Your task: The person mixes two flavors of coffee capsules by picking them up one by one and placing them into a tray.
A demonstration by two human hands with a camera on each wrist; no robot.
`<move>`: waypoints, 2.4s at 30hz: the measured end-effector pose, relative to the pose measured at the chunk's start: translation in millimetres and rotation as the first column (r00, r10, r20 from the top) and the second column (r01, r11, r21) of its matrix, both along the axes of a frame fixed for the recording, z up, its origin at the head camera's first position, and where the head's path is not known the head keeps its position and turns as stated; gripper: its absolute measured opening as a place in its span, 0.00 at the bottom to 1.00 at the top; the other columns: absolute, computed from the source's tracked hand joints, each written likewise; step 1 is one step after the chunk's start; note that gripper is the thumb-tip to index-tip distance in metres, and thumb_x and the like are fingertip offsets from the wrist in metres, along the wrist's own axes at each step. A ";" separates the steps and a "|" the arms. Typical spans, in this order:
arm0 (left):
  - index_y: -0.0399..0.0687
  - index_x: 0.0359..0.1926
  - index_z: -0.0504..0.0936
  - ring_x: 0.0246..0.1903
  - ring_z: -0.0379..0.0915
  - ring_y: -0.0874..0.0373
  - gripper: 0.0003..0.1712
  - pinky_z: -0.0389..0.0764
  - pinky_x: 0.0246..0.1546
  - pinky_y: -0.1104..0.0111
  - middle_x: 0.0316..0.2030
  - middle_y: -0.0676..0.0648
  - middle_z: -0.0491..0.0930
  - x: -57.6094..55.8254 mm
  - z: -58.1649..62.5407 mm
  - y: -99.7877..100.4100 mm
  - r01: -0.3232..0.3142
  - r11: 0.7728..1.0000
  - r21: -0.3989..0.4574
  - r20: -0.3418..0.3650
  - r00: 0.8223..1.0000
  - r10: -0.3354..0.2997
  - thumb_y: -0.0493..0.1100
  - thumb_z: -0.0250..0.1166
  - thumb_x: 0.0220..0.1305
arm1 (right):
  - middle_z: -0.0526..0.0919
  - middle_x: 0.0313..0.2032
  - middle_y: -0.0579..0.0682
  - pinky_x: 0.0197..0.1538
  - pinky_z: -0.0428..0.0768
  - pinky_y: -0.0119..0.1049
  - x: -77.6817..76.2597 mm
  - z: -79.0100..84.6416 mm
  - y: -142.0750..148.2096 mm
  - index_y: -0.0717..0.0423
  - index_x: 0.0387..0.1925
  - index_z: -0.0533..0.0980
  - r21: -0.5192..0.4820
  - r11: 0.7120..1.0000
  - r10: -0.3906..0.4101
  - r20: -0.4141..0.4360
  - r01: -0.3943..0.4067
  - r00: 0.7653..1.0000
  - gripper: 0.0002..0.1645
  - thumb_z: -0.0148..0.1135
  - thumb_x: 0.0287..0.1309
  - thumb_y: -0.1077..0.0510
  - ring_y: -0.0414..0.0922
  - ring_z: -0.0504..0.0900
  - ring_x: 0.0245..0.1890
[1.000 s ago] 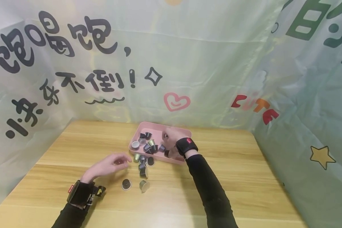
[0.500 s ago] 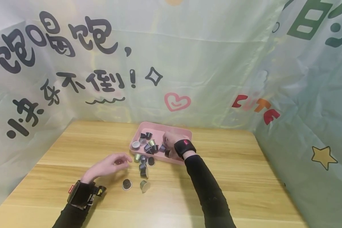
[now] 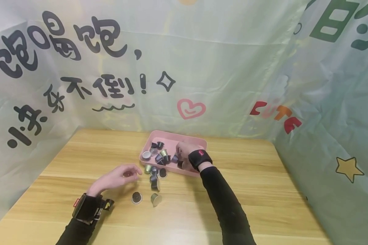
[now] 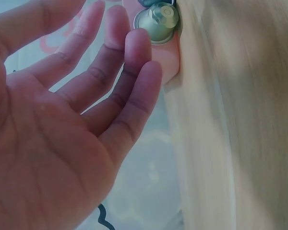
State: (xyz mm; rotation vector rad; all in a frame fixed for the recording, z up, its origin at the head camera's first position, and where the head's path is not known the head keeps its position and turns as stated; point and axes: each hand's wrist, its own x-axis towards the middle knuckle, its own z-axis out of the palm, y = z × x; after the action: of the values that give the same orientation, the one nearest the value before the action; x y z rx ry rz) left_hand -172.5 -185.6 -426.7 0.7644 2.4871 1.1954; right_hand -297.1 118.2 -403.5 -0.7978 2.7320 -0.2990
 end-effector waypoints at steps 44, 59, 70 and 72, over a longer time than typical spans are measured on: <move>0.48 0.41 0.81 0.39 0.71 0.56 0.26 0.74 0.42 0.67 0.39 0.47 0.78 23.1 10.2 29.0 0.092 0.968 -0.235 0.168 0.984 -0.053 0.28 0.77 0.37 | 0.80 0.59 0.60 0.55 0.83 0.55 97.7 -14.3 46.1 0.60 0.53 0.81 -0.591 0.800 -0.091 -0.284 -0.100 0.954 0.17 0.64 0.63 0.67 0.57 0.82 0.55; 0.46 0.36 0.82 0.34 0.70 0.57 0.21 0.72 0.36 0.70 0.32 0.49 0.78 24.0 8.9 34.5 0.063 0.961 -0.270 0.145 0.989 -0.024 0.25 0.73 0.39 | 0.81 0.59 0.58 0.59 0.81 0.54 99.2 -14.4 47.8 0.60 0.52 0.82 -0.601 0.795 -0.106 -0.270 -0.081 0.957 0.15 0.64 0.64 0.64 0.55 0.80 0.59; 0.47 0.33 0.83 0.35 0.72 0.57 0.17 0.73 0.38 0.67 0.31 0.51 0.80 23.3 5.3 34.8 0.041 0.955 -0.293 0.154 0.988 0.005 0.26 0.73 0.43 | 0.80 0.59 0.58 0.59 0.81 0.56 100.1 -14.9 49.3 0.61 0.51 0.82 -0.622 0.782 -0.118 -0.232 -0.054 0.966 0.15 0.63 0.64 0.66 0.55 0.80 0.59; 0.48 0.33 0.83 0.34 0.72 0.57 0.16 0.73 0.37 0.68 0.31 0.51 0.80 23.3 5.2 34.1 0.051 0.957 -0.287 0.145 0.989 -0.009 0.27 0.73 0.43 | 0.80 0.59 0.59 0.59 0.81 0.56 100.3 -15.3 49.6 0.61 0.51 0.82 -0.622 0.782 -0.119 -0.231 -0.052 0.966 0.15 0.64 0.63 0.66 0.55 0.80 0.59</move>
State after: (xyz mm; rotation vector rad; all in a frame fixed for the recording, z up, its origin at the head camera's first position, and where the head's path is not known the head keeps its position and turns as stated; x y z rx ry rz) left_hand -149.2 -151.5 -421.4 0.6122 2.4463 0.8160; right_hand -196.8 167.9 -418.8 -0.9992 2.9008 -1.2477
